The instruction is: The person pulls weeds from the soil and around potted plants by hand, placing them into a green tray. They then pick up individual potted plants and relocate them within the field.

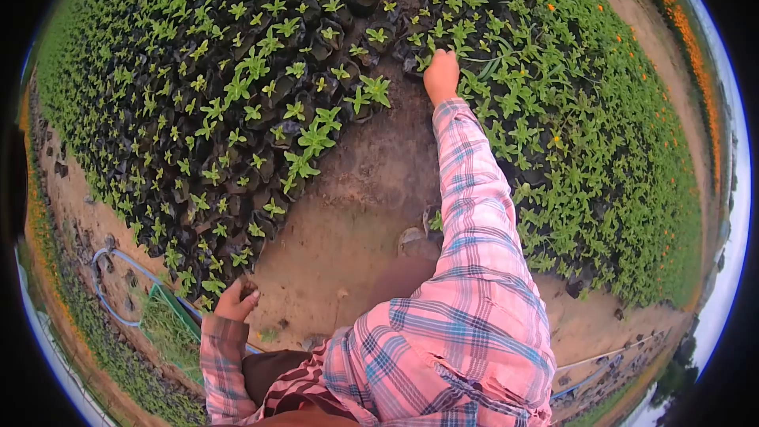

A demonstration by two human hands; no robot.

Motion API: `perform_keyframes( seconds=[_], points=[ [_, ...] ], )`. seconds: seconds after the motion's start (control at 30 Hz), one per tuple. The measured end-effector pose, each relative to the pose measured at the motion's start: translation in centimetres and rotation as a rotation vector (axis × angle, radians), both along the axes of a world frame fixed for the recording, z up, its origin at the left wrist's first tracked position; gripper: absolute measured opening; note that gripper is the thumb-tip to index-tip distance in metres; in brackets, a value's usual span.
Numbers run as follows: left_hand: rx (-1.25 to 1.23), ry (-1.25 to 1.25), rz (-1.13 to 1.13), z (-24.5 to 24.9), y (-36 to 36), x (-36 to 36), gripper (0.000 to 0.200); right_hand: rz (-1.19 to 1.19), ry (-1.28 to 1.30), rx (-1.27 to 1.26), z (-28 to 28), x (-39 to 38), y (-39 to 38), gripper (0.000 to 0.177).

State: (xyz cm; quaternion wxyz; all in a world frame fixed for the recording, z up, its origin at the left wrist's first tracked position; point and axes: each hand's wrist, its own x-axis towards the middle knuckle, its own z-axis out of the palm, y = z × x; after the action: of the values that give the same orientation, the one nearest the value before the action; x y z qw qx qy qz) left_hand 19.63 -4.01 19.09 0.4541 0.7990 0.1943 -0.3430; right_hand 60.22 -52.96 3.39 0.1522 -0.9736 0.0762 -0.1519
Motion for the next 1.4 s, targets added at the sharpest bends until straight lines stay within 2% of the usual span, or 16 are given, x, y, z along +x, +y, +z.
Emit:
perform_keyframes(
  seconds=[0.17, 0.27, 0.33, 0.4, 0.43, 0.47, 0.53, 0.67, 0.8, 0.93, 1.1, 1.17, 1.23, 1.27, 1.37, 1.4],
  points=[
    [0.024, -0.239, -0.195, 1.4, -1.6, 3.2, 0.027, -0.085, -0.141, 0.124, 4.2, -2.6, 1.9, 0.013],
    [-0.065, -0.284, -0.12, 1.9, 0.0, 3.6, 0.028, 0.09, -0.336, 0.014, 8.6, -3.9, 2.9, 0.014],
    [-0.063, -0.282, -0.07, 0.5, 3.2, 2.4, 0.027, 0.252, -0.245, -0.123, 11.2, -4.5, 3.3, 0.018],
    [-0.261, -0.292, 0.268, 1.3, 5.5, 0.8, 0.024, 0.49, -0.267, -0.151, 14.6, -6.6, 6.0, 0.02],
    [-0.18, -0.398, 0.339, 3.1, 6.1, 0.0, 0.023, 0.536, -0.161, -0.155, 16.7, -8.5, 8.7, 0.02],
    [-0.113, -0.596, 0.32, 0.0, 9.1, -2.0, 0.021, 0.574, -0.072, -0.148, 18.0, -10.2, 11.3, 0.021],
    [-0.177, -0.6, 0.659, -0.6, 11.8, -5.7, 0.023, 0.842, -0.047, -0.127, 19.5, -14.3, 16.0, 0.019],
    [-0.173, -0.717, 1.085, -3.4, 14.8, -15.4, 0.025, 1.221, 0.22, 0.047, 18.1, -23.7, 24.5, 0.029],
    [-0.211, -0.624, 1.267, -9.5, 13.2, -23.4, 0.021, 1.426, 0.487, 0.184, 14.5, -34.6, 33.0, 0.023],
    [-0.357, -0.453, 1.526, -14.8, 10.0, -27.7, 0.019, 1.384, 0.635, 0.29, 11.6, -44.1, 40.9, 0.023],
    [-0.311, -0.467, 1.814, -17.4, 9.1, -27.6, 0.026, 1.396, 0.506, 0.44, 7.6, -51.4, 48.7, 0.023],
    [-0.101, -0.426, 1.703, -18.3, 8.8, -26.2, 0.04, 1.364, 0.505, 0.432, 6.7, -52.8, 50.3, 0.028],
    [0.428, -0.382, 1.531, -19.0, 8.9, -24.9, 0.052, 1.35, 0.532, 0.401, 6.6, -53.2, 50.0, 0.03],
    [0.446, -0.348, 1.532, -19.1, 8.8, -24.9, 0.057, 1.354, 0.553, 0.362, 6.7, -53.0, 49.5, 0.032],
    [0.077, -0.403, 1.65, -19.9, 9.3, -25.7, 0.057, 1.368, 0.565, 0.314, 7.7, -51.4, 46.6, 0.029],
    [-0.071, -0.397, 1.748, -16.2, 9.4, -24.6, 0.054, 1.369, 0.525, 0.285, 7.6, -50.4, 45.6, 0.022]
  ],
)
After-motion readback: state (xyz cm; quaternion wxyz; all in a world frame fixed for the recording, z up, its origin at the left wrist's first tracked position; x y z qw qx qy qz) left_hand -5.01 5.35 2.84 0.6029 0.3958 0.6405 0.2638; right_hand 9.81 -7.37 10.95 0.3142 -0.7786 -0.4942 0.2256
